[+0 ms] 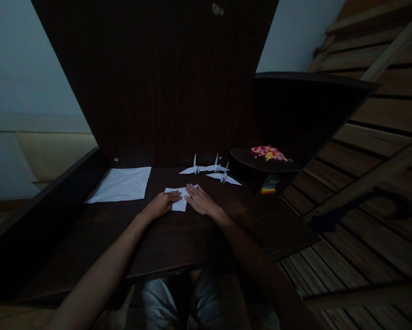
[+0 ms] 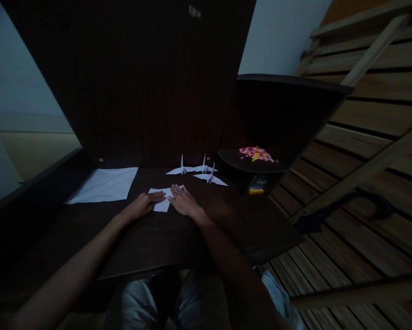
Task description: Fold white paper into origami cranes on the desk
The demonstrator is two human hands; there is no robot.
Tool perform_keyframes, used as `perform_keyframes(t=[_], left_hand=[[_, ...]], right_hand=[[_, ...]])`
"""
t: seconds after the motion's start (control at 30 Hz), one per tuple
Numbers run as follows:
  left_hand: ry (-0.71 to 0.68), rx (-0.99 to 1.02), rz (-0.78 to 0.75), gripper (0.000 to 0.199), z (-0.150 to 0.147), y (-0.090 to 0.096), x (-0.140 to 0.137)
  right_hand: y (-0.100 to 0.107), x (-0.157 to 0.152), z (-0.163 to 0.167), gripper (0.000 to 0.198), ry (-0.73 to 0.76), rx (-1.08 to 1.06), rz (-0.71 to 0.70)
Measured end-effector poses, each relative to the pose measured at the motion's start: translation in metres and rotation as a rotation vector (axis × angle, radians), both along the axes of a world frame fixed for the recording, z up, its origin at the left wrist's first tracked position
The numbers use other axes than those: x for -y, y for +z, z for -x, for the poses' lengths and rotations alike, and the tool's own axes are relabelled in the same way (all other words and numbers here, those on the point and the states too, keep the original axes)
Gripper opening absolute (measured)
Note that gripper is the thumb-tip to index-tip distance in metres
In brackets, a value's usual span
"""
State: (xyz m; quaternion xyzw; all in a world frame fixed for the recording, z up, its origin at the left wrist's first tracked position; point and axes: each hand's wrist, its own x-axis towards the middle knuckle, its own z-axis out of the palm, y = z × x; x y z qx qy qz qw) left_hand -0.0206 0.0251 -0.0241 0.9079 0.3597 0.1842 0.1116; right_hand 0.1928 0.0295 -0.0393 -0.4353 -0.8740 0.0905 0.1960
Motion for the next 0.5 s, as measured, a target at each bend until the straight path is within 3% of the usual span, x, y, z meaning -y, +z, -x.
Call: perform_keyframes(t=[0.3, 0.5], left_hand=[[0.009, 0.038, 0.031, 0.058, 0.001, -0.003, -0.001], [0.005, 0.036, 0.009, 0.055, 0.002, 0.0, 0.001]], right_hand=[[0.007, 0.001, -0.005, 0.052, -0.081, 0.054, -0.021], [0.005, -0.006, -0.013, 0.048, -0.212, -0.144, -0.063]])
